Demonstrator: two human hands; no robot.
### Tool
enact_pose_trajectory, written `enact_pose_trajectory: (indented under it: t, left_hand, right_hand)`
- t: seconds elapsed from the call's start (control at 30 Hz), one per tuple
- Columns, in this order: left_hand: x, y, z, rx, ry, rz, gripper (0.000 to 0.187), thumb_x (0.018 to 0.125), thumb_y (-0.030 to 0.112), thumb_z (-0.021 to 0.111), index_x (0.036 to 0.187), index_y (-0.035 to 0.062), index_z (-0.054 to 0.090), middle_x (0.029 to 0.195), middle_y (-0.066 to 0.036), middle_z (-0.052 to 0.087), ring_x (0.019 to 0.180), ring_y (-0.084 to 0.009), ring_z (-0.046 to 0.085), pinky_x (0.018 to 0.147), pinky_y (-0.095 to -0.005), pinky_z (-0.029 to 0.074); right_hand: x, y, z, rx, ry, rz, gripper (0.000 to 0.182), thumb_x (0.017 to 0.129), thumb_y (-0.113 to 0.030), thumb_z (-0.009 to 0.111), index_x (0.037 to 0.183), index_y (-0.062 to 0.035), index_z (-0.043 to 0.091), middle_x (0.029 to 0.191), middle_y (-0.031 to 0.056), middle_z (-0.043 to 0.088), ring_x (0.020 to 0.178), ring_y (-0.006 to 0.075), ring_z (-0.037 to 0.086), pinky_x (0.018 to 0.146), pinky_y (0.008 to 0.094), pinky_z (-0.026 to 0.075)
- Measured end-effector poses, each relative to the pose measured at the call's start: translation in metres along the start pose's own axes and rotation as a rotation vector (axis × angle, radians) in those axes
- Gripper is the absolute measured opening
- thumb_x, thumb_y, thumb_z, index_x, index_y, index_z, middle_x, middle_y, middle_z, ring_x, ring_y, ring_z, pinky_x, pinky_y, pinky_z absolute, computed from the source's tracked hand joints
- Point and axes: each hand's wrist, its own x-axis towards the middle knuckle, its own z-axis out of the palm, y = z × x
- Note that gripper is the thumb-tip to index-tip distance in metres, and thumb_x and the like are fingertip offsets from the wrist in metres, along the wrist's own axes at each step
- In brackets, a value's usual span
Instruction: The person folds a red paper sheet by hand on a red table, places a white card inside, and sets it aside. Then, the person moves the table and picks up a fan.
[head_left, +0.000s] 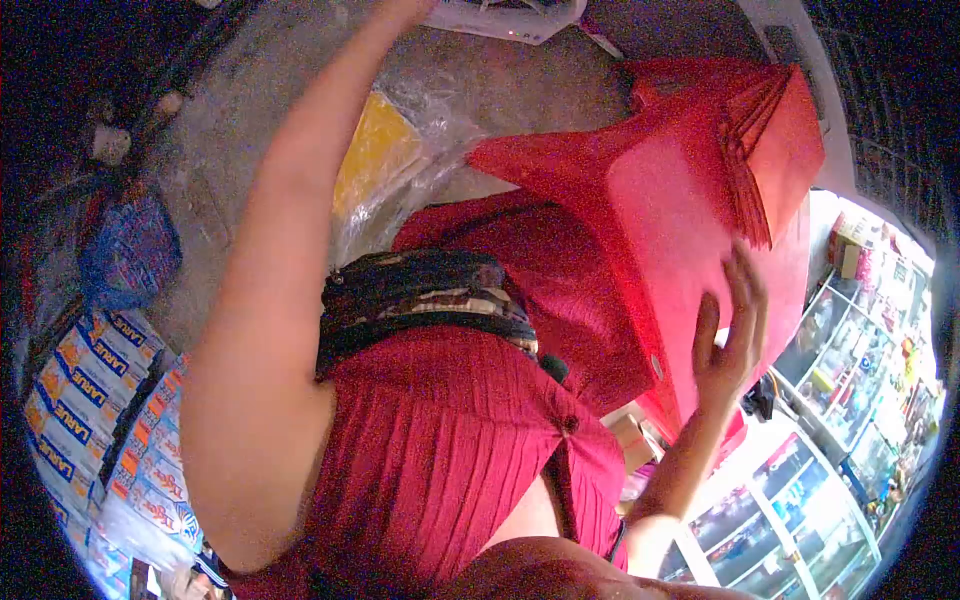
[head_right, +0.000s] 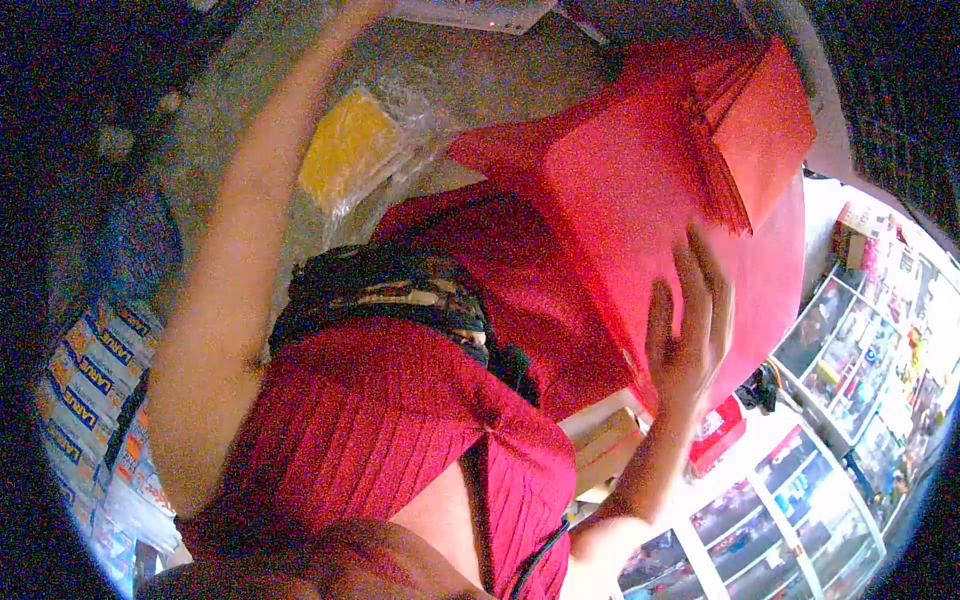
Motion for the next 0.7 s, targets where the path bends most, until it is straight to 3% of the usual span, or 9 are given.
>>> enact_pose_trajectory:
  t: [0.03,0.07,0.1,0.13,0.23,0.3,0.43,0.5,0.7]
  left_hand:
    - [-0.047,-0.030,0.019,-0.019,0.003,-0.077,0.070,0.101,0.036,0.052,0.160,0.0204,0.017,0.166,-0.015,0.006,0.151,-0.0453,0.004,0.122,-0.0564,0.011]
    - [-0.110,-0.082,0.058,0.188,0.082,0.023,0.090,0.087,0.048,0.068,0.158,0.0132,0.024,0.158,-0.021,0.032,0.143,-0.0463,0.031,0.113,-0.0604,0.029]
    - [-0.172,-0.098,0.072,0.262,-0.211,-0.167,0.108,0.081,0.065,0.065,0.160,0.0151,0.010,0.166,-0.017,0.009,0.150,-0.0480,0.001,0.116,-0.0685,0.006]
    - [-0.228,-0.102,0.079,0.383,-0.455,-0.262,0.110,0.081,0.068,0.064,0.160,0.0135,0.011,0.166,-0.018,0.007,0.151,-0.0478,-0.002,0.115,-0.0709,0.005]
    - [-0.314,-0.043,0.031,0.471,-0.729,-0.381,0.107,0.082,0.056,0.068,0.160,0.0109,0.010,0.166,-0.018,0.005,0.151,-0.0471,0.000,0.113,-0.0719,0.008]
    - [-0.360,-0.080,0.062,0.482,-0.502,-0.352,0.078,0.088,0.034,0.062,0.154,0.0086,0.029,0.161,-0.020,0.024,0.146,-0.0473,0.022,0.107,-0.0701,0.027]
    - [-0.335,-0.111,0.040,0.337,-0.641,-0.389,0.050,0.091,0.018,0.052,0.139,0.0085,0.048,0.140,-0.020,0.052,0.124,-0.0441,0.053,0.091,-0.0609,0.047]
    - [-0.326,-0.124,0.028,0.224,-0.261,-0.346,0.033,0.091,0.012,0.049,0.123,0.0086,0.059,0.111,-0.019,0.066,0.099,-0.0410,0.065,0.078,-0.0538,0.053]
    - [-0.272,-0.117,-0.030,-0.188,-0.343,-0.361,0.034,0.098,0.026,0.056,0.123,0.0051,0.063,0.098,-0.013,0.070,0.087,-0.0278,0.066,0.073,-0.0421,0.052]
  right_hand:
    - [-0.042,0.007,0.006,-0.023,0.076,0.123,0.030,0.095,-0.002,0.060,0.125,-0.0005,0.062,0.130,0.0182,0.063,0.120,0.0326,0.061,0.103,0.0427,0.047]
    - [-0.076,0.010,0.015,-0.047,0.187,0.214,0.030,0.096,-0.004,0.059,0.126,-0.0006,0.061,0.130,0.0171,0.062,0.118,0.0314,0.062,0.101,0.0421,0.048]
    - [-0.104,0.010,0.022,-0.071,0.295,0.307,0.029,0.098,-0.007,0.059,0.127,-0.0008,0.060,0.131,0.0160,0.061,0.116,0.0303,0.062,0.099,0.0416,0.049]
    - [-0.124,0.009,0.027,-0.070,0.298,0.311,0.029,0.098,-0.007,0.059,0.127,-0.0008,0.060,0.131,0.0160,0.061,0.116,0.0303,0.062,0.099,0.0416,0.049]
    - [-0.151,0.001,0.036,-0.101,0.484,0.555,0.031,0.101,-0.012,0.057,0.130,-0.0015,0.057,0.132,0.0140,0.059,0.112,0.0275,0.062,0.095,0.0389,0.050]
    - [-0.154,-0.003,0.034,-0.133,0.511,0.575,0.033,0.102,-0.015,0.056,0.133,-0.0024,0.055,0.133,0.0134,0.057,0.110,0.0256,0.061,0.093,0.0370,0.051]
    - [-0.158,-0.008,0.027,-0.164,0.497,0.558,0.032,0.103,-0.013,0.054,0.133,-0.0026,0.055,0.132,0.0139,0.057,0.108,0.0240,0.062,0.090,0.0356,0.052]
    - [-0.161,-0.011,0.025,-0.154,0.517,0.541,0.031,0.103,-0.011,0.054,0.132,-0.0019,0.055,0.132,0.0144,0.056,0.103,0.0227,0.064,0.086,0.0338,0.053]
    - [-0.171,-0.015,0.039,0.023,0.510,0.620,0.022,0.098,-0.001,0.057,0.118,0.0024,0.064,0.124,0.0183,0.061,0.107,0.0272,0.064,0.086,0.0357,0.057]
